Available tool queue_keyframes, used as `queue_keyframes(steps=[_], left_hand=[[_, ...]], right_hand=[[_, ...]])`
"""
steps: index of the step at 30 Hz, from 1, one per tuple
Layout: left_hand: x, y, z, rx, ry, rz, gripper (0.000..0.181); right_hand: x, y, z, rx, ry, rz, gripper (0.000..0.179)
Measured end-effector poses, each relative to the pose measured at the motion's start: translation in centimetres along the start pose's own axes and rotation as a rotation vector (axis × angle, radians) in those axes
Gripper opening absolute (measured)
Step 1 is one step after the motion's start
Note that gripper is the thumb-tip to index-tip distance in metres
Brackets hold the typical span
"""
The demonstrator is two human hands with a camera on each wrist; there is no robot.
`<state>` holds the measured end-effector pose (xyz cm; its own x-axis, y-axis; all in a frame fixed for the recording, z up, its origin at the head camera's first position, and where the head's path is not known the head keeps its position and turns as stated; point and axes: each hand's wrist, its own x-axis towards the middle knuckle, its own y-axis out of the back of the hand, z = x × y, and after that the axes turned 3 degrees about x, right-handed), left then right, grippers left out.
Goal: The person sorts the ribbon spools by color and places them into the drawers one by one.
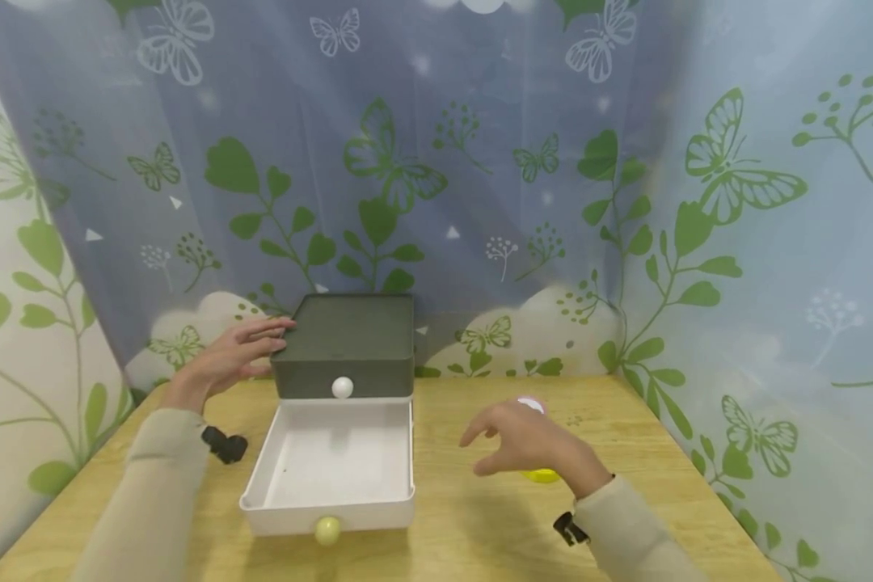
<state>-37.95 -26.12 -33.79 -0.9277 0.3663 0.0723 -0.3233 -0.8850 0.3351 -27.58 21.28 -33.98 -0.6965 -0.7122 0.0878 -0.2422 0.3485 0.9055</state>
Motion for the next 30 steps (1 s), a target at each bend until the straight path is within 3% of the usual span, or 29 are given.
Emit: queue_keyframes(steps=[6,14,23,30], left_hand=[[0.2,0.1,-0.2,-0.008,0.004,-0.002,0.062],[0.2,0.2,-0.3,-0.009,0.005,-0.002,0.061],[0.2,0.2,-0.3,-0.003,0.004,-0.004,0.061],[0.2,0.2,-0.3,-0.002,0.003,-0.003,0.061]], right_hand=[[-0.6,0.2,3.5,0.064,-0.083,-0.023,0.031],[-1.3,-0.5,7.2,0.038,-0.146,-0.019,0.039],[-1.9,-1.9,10.4,0.03,-0.255,-0.029,0.046],[-2.0,-3.0,12.1,0.026,-0.291,-0.028,0.052]])
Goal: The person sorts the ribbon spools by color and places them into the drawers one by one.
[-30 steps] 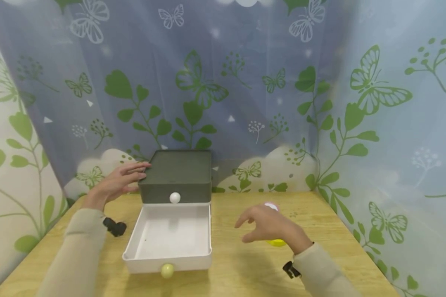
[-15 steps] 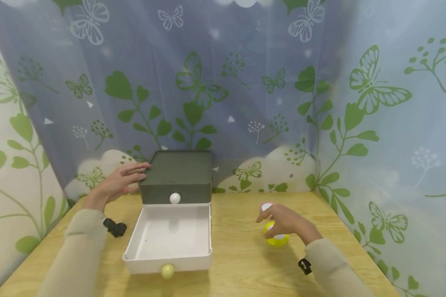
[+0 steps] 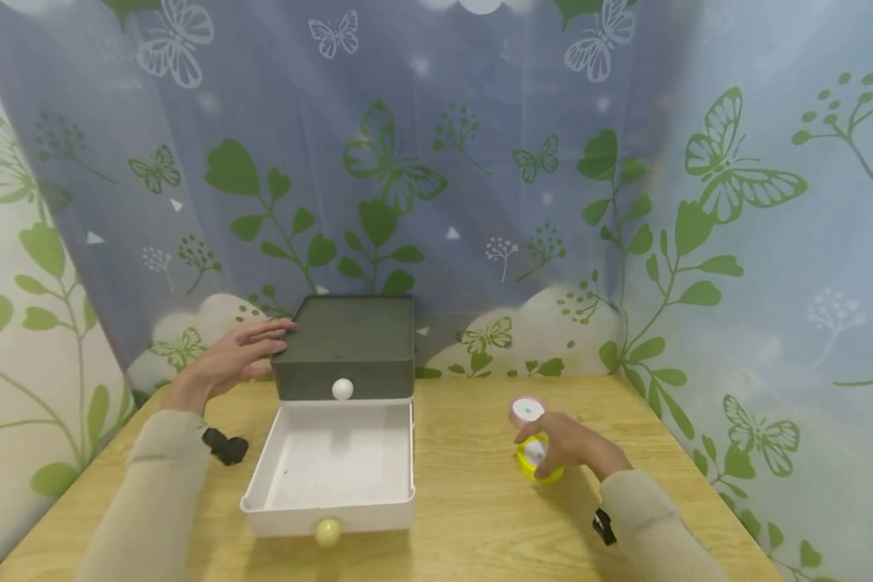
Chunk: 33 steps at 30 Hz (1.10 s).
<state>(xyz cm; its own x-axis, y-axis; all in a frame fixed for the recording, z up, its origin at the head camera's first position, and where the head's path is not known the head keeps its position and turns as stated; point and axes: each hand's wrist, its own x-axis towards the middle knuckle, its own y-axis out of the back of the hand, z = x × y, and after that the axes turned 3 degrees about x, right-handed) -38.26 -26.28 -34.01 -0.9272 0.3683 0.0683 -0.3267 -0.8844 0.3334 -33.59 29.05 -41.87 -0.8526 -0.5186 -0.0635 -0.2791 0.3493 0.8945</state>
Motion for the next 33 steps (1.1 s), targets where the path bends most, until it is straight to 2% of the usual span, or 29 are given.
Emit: queue_keyframes(steps=[8,17,25,30,33], left_hand=[[0.0,-0.1,0.1,0.002,0.002,-0.001,0.061],[0.0,-0.1,0.1,0.001,0.0,-0.001,0.06],[0.0,-0.1,0.1,-0.001,-0.003,-0.001,0.06],[0.0,-0.1,0.1,0.0,-0.002,-0.002,0.06],[-0.1,-0.1,0.2,-0.007,0.0,-0.007,0.06]], right_hand=[[0.2,-0.7,0.6,0.012,0.077,0.011,0.058],[0.3,-0.8,0.4,-0.007,0.109,0.021,0.056],[0.3,0.0,-0.6,-0.023,0.157,-0.025,0.056],[0.3,0.7,-2.0,-0.066,0.205,-0.034,0.056],[0.2,1.1,-2.9,-0.052,0.221,-0.049,0.056]])
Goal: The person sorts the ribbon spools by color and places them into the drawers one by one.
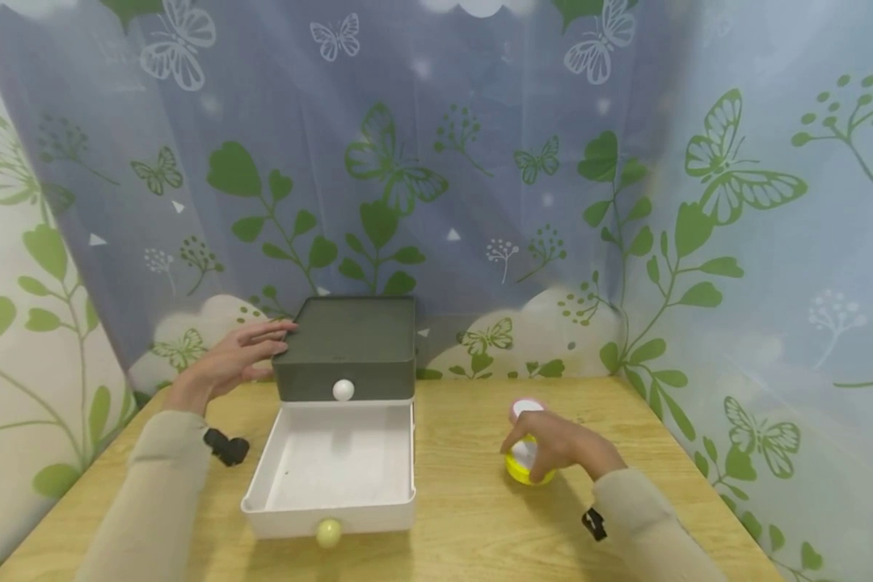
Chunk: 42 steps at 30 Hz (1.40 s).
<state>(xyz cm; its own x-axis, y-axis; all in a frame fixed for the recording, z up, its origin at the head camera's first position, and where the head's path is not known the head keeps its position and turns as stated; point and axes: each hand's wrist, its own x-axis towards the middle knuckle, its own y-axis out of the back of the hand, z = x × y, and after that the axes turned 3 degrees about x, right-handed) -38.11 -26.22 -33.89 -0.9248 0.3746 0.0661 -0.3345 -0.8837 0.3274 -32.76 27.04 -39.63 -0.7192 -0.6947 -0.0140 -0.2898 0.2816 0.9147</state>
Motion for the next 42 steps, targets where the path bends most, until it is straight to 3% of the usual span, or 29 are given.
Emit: queue_keyframes(steps=[9,17,42], left_hand=[[-0.1,0.0,0.1,-0.008,0.001,-0.004,0.061],[-0.1,-0.1,0.0,-0.007,0.0,-0.003,0.061],[0.1,0.1,-0.1,-0.005,0.008,0.004,0.06]], right_hand=[[0.5,0.9,-2.5,0.002,0.08,-0.021,0.055],[1.3,1.7,-4.5,-0.017,0.056,-0.025,0.055],[3.0,3.5,-9.8,0.0,0.099,-0.04,0.055]])
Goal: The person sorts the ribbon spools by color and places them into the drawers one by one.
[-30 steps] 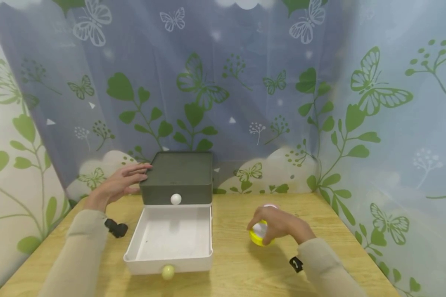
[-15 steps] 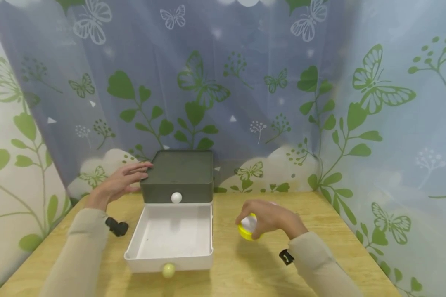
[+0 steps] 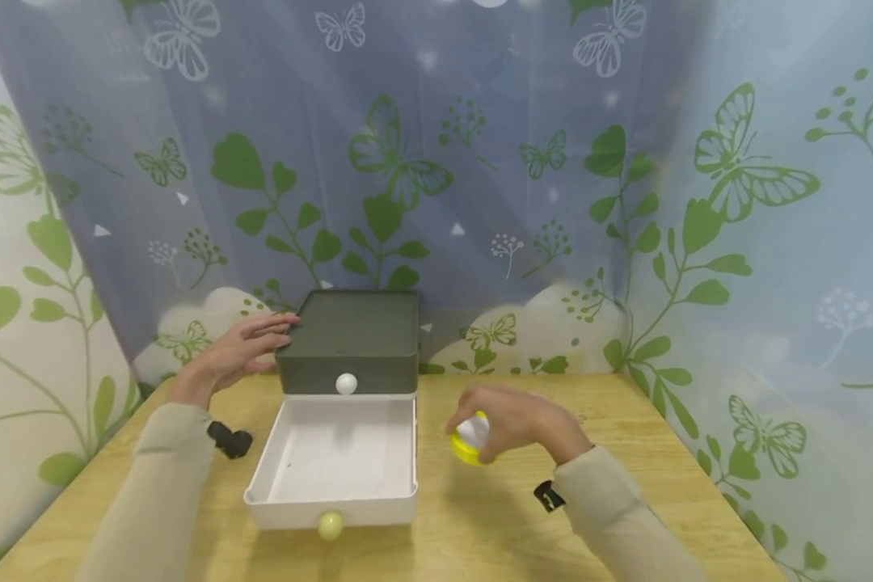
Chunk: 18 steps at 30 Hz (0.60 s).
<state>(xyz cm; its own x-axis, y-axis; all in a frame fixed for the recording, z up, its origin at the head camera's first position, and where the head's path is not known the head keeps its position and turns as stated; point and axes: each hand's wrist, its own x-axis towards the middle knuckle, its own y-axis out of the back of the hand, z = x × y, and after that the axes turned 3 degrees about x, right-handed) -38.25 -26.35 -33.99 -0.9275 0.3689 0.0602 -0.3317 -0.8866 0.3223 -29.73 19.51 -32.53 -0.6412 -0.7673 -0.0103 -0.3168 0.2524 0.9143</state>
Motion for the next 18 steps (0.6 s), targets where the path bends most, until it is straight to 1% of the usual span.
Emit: queue_keyframes(steps=[4,13,18], left_hand=[[0.0,-0.1,0.0,0.0,0.002,0.003,0.061],[0.0,-0.2,0.0,-0.004,0.002,0.007,0.06],[0.0,-0.1,0.0,0.0,-0.001,0.009,0.06]], right_hand=[[0.3,0.2,-0.9,-0.01,0.011,0.005,0.055],[1.4,0.6,-3.2,-0.101,0.026,-0.002,0.053],[2.2,0.7,-4.1,-0.099,0.034,-0.026,0.054]])
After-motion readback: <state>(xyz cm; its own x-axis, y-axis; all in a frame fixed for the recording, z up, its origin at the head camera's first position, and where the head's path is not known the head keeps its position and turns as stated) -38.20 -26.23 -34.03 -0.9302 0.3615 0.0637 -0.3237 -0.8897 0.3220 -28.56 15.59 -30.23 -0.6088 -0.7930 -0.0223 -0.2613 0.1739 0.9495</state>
